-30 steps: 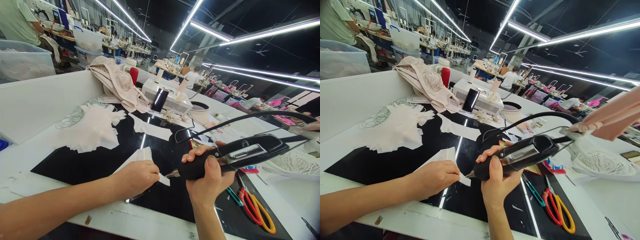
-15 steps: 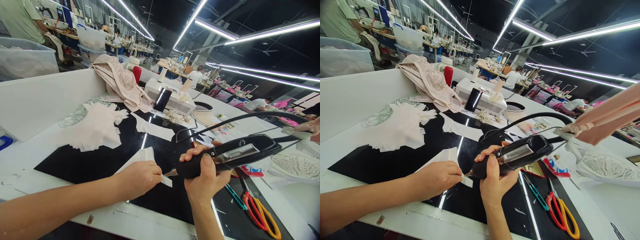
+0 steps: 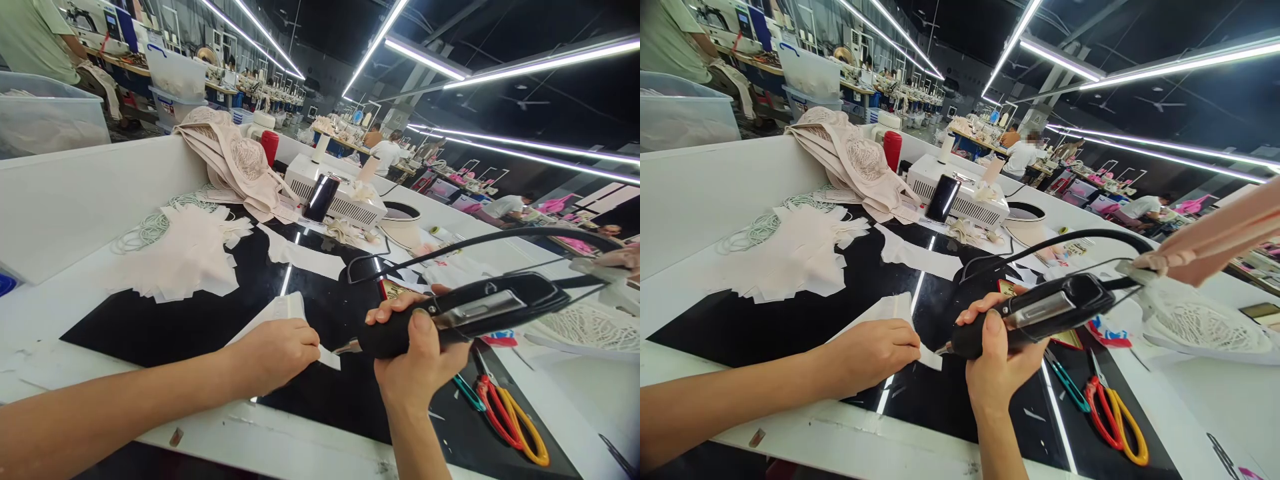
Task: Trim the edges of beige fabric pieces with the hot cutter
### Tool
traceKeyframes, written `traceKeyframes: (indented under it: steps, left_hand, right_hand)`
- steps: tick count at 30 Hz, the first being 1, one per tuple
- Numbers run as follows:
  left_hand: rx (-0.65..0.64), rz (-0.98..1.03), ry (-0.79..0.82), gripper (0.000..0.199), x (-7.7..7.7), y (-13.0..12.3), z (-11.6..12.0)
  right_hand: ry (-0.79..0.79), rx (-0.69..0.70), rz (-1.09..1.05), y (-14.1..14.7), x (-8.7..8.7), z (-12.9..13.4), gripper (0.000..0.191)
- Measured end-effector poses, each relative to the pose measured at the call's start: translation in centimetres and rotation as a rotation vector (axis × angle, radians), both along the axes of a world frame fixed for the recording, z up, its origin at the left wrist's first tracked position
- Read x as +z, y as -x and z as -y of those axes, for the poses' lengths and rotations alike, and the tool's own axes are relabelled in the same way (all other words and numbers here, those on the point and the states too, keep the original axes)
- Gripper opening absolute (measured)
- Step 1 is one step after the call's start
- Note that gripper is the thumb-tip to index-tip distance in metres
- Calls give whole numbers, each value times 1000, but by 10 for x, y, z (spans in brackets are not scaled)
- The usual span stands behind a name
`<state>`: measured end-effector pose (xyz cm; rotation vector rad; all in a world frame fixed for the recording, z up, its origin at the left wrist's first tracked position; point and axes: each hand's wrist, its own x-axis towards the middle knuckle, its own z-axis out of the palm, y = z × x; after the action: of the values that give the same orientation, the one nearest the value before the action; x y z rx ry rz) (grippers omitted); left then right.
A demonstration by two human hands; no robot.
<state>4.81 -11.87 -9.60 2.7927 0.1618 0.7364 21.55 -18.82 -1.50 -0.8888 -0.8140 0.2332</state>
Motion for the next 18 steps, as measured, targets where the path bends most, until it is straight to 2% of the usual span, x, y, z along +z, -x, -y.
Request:
traceKeyframes:
  steps: [6, 18]
  left_hand:
    - [-13, -17, 27, 18, -1, 1, -1]
    - [-3, -48, 18, 16, 0, 1, -2]
  right_hand:
    - [-31, 58, 11, 5, 5, 6, 35]
    - [-13, 91, 3, 13, -3, 5, 34]
